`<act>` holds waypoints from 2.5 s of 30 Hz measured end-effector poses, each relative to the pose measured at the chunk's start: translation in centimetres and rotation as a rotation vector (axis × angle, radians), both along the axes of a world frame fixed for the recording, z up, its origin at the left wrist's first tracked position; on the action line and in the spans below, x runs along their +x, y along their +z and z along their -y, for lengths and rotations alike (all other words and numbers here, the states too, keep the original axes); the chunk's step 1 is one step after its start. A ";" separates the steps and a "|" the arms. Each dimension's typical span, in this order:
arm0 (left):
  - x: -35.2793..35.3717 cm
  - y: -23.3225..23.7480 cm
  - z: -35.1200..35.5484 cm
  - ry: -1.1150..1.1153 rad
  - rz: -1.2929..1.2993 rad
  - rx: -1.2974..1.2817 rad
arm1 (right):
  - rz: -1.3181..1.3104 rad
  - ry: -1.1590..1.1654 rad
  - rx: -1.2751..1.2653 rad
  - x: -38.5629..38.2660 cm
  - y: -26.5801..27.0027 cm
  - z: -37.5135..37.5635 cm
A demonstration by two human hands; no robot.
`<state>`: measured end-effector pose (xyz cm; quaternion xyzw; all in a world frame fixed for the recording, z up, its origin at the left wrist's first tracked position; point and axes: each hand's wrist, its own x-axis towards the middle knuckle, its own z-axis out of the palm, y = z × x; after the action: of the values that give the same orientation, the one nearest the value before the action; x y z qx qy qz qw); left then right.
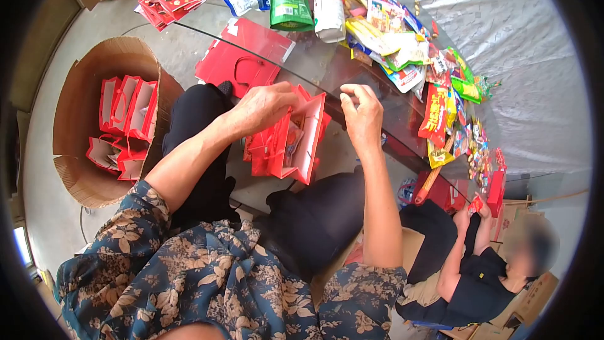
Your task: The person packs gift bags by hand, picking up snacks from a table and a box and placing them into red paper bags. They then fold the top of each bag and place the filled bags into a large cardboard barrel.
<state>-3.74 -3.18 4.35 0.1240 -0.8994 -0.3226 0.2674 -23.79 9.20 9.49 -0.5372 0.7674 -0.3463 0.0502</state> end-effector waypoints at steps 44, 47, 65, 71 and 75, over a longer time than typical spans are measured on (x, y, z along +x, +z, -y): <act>-0.4 -0.7 0.3 0.053 0.002 0.018 | 1.167 -0.007 -0.361 0.2 1.4 -1.2; -0.6 -1.0 0.3 0.066 -0.018 -0.002 | 1.166 -0.089 -0.329 1.1 1.4 -7.2; 0.6 0.3 -0.1 -0.031 0.030 -0.019 | 0.101 -0.263 0.001 7.9 8.0 -13.7; 0.9 0.3 0.3 -0.035 0.037 0.008 | 0.319 -0.388 0.101 7.1 7.3 -13.4; 0.9 0.1 0.4 -0.068 0.020 0.015 | 0.764 -0.336 0.070 5.6 4.4 -13.9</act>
<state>-2.79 -3.60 4.41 0.0985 -0.9033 -0.3372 0.2461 -18.16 23.15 13.92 -0.2353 0.7819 -0.4978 0.2922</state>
